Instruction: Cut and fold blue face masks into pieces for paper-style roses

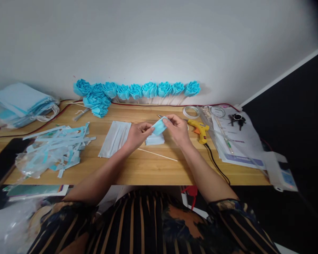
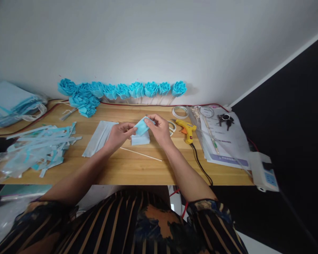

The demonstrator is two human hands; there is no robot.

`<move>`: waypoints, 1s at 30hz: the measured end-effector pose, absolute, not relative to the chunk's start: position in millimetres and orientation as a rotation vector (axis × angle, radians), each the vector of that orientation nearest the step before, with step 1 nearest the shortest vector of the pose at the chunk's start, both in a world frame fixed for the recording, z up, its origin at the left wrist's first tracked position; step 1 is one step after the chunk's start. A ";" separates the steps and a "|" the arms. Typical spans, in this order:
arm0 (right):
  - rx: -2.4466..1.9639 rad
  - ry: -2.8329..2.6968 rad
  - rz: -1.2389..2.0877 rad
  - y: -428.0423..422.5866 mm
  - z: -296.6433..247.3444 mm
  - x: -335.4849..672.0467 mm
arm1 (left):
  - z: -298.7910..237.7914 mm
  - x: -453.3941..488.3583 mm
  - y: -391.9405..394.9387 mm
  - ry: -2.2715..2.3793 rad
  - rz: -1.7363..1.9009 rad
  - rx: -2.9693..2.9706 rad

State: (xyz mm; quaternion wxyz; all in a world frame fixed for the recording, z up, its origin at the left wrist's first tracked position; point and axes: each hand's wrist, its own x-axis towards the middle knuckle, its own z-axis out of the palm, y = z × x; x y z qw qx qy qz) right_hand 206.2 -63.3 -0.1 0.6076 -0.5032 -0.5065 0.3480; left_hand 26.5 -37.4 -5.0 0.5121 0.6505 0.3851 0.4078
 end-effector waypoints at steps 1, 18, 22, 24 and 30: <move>-1.167 -1.174 0.804 -63.3 -0.2 206.3 | -4.8 26.5 -37.4 0.927 0.983 1.563; -1.169 -1.159 0.808 -62.5 -1.4 205.9 | -2.6 25.7 -38.0 0.916 0.970 1.565; -1.176 -1.211 0.784 -63.1 -2.3 206.9 | -2.0 25.9 -38.4 0.922 0.979 1.582; -1.175 -1.228 0.779 -64.0 -1.4 206.8 | -1.6 25.9 -38.3 0.921 0.988 1.587; -1.147 -1.213 0.793 -64.8 -0.5 206.6 | -0.8 26.0 -38.2 0.912 0.984 1.589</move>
